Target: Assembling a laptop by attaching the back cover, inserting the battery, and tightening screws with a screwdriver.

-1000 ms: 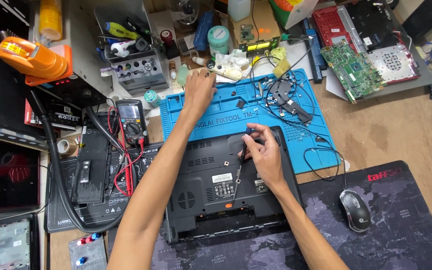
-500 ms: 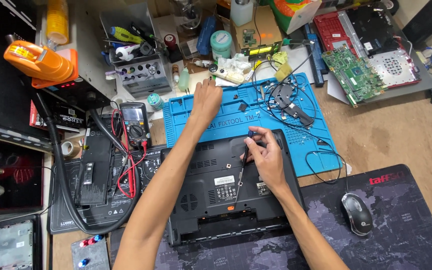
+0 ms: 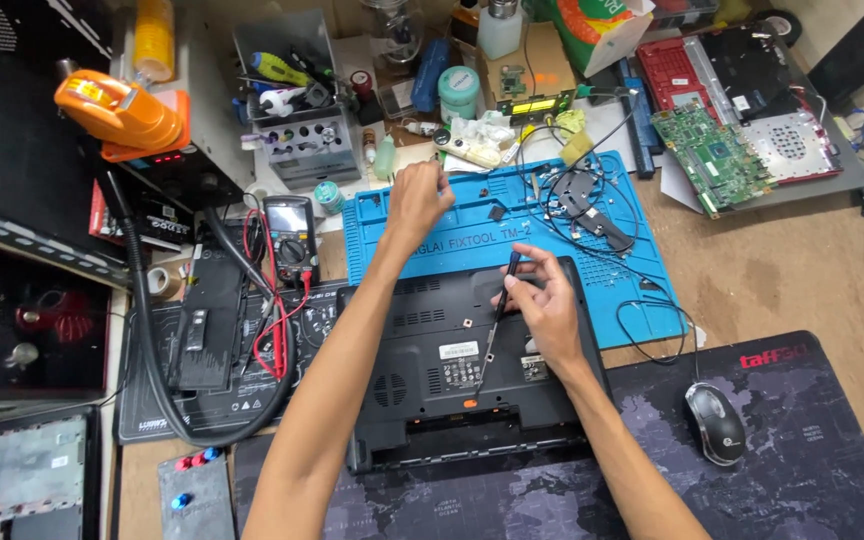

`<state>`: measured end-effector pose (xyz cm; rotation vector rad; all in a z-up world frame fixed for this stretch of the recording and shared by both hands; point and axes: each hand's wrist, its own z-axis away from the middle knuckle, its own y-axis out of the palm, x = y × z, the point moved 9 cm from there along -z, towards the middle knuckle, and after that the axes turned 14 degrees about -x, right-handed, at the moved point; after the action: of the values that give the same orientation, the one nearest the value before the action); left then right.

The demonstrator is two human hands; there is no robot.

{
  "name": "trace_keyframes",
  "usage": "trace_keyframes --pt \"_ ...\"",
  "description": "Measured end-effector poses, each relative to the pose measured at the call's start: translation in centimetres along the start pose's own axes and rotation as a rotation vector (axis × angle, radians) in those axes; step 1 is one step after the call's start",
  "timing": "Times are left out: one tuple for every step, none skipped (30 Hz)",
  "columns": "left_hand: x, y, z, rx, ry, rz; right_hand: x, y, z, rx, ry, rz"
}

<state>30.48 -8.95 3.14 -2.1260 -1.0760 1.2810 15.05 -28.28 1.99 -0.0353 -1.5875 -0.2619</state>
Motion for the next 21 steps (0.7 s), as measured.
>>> trace_keyframes --pt "-0.7 -1.6 1.2 -0.002 -0.004 -0.006 0.0 0.0 0.0 0.006 0.002 -0.003" --pt "-1.5 -3.7 2.2 -0.049 -0.022 0.129 0.0 -0.2 0.0 -0.009 0.004 -0.027" --pt "-2.2 -5.8 3.3 -0.098 -0.041 0.262 0.0 -0.2 0.0 -0.023 0.005 -0.052" --pt "-2.9 -7.3 5.2 -0.102 -0.044 0.254 0.1 -0.1 0.2 -0.016 0.008 -0.056" --pt "-3.3 -8.6 6.9 -0.114 -0.11 0.349 0.3 -0.2 0.1 -0.046 0.006 -0.075" --pt "-3.6 -9.9 8.6 -0.126 -0.176 0.445 0.4 -0.4 0.1 -0.077 0.006 -0.094" --pt "-3.8 -10.8 10.5 -0.131 -0.182 0.44 0.2 -0.3 0.1 -0.068 0.009 -0.094" --pt "-3.6 -11.6 12.5 -0.144 -0.236 0.443 -0.1 -0.7 0.0 -0.108 0.017 -0.129" --pt "-3.5 -12.2 14.5 -0.156 -0.292 0.45 -0.4 -1.3 -0.1 -0.149 0.025 -0.16" --pt "-3.9 -12.8 16.3 -0.16 -0.3 0.449 -0.5 -1.3 0.2 -0.143 0.029 -0.156" --pt "-3.8 -13.2 18.0 -0.17 -0.377 0.456 -0.6 -1.9 0.3 -0.198 0.038 -0.189" --pt "-3.8 -13.6 19.7 -0.18 -0.455 0.464 -0.7 -2.5 0.4 -0.254 0.046 -0.222" --pt "-4.1 -13.9 20.4 -0.182 -0.457 0.466 -0.8 -2.4 0.8 -0.252 0.045 -0.219" --pt "-4.2 -14.2 21.3 -0.195 -0.495 0.484 -1.1 -2.7 1.2 -0.302 0.057 -0.231" --pt "-4.4 -14.4 22.3 -0.204 -0.536 0.501 -1.5 -3.2 1.7 -0.354 0.072 -0.241" --pt "-4.6 -14.3 22.9 -0.202 -0.541 0.504 -1.3 -3.0 2.6 -0.355 0.074 -0.235" --pt "-4.7 -14.3 23.2 -0.194 -0.544 0.482 -1.0 -2.8 3.3 -0.376 0.071 -0.226" --pt "-4.8 -14.2 23.6 -0.186 -0.546 0.46 -0.7 -2.6 3.9 -0.398 0.068 -0.216" --pt "-4.8 -14.0 23.6 -0.188 -0.544 0.463 -0.7 -2.6 4.2 -0.398 0.064 -0.217" --pt "-4.9 -13.7 23.7 -0.173 -0.527 0.472 -0.7 -2.8 4.4 -0.418 0.052 -0.227" --pt "-5.1 -13.4 23.9 -0.159 -0.514 0.48 -0.7 -3.0 4.8 -0.437 0.042 -0.236"
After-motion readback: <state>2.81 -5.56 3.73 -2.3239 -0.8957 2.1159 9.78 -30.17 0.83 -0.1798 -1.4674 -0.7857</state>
